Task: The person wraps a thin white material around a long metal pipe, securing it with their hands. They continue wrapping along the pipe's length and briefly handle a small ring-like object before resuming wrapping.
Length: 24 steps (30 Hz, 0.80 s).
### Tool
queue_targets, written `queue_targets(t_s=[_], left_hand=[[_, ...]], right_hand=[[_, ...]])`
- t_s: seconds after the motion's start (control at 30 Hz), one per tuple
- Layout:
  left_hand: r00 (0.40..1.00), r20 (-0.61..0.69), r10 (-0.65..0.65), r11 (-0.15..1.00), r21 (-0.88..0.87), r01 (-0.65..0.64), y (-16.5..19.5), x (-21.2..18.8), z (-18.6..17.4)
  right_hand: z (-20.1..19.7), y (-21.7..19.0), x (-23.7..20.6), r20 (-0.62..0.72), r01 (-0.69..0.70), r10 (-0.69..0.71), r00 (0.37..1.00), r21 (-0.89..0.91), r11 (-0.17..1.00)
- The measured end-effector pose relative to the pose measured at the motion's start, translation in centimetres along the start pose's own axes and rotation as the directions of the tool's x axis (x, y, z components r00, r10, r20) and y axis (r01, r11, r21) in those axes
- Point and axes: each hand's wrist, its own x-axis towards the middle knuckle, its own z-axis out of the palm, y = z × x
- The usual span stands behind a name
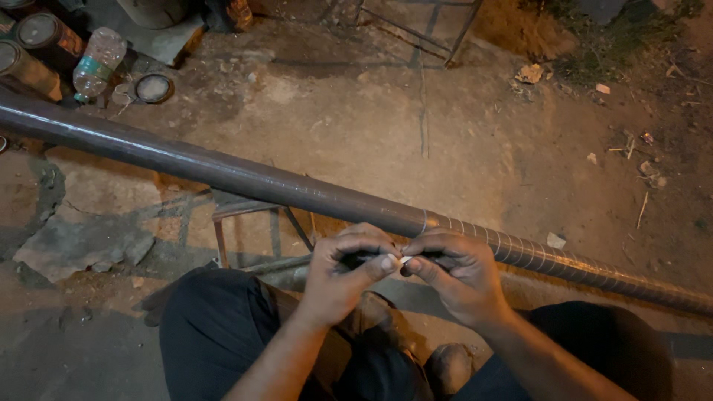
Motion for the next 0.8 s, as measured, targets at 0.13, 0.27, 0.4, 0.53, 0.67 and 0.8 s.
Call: queue_targets(t_s=[0.13, 0.27, 0.4, 0.53, 0.67, 0.8], left_hand=[[0.996, -0.025, -0.088, 0.996, -0.006, 0.087, -0.1, -0.1, 0.0], [1.0, -0.029, 0.007, 0.998, 0.056, -0.005, -0.4, 0.0, 0.0], [0.986, -0.163, -0.035, 0.995, 0.085, 0.049, -0.7, 0.3, 0.2], [0.982, -0.179, -0.054, 0.998, 0.015, 0.057, -0.6, 0.3, 0.3], [0.991, -0.118, 0.056, 0.995, 0.083, -0.046, -0.2, 0.0, 0.2], [0.988, -0.152, 0.008, 0.993, 0.117, 0.01, -0.1, -0.1, 0.3]], right_hand=[[-0.1, -0.1, 0.2, 0.028, -0.011, 0.011, 1.0, 0.004, 1.0], [-0.2, 0.0, 0.1, 0.029, -0.033, 0.033, 0.999, 0.018, 0.999], [-0.4, 0.1, -0.1, 0.08, 0.022, -0.024, 0.997, 0.027, 0.999], [-0.7, 0.5, 0.4, 0.055, -0.029, 0.017, 0.998, 0.223, 0.975], [-0.6, 0.7, 0.4, 0.02, -0.088, 0.087, 0.996, 0.369, 0.925], [-0.2, 1.0, 0.2, 0.006, -0.168, 0.202, 0.979, 0.583, 0.795]])
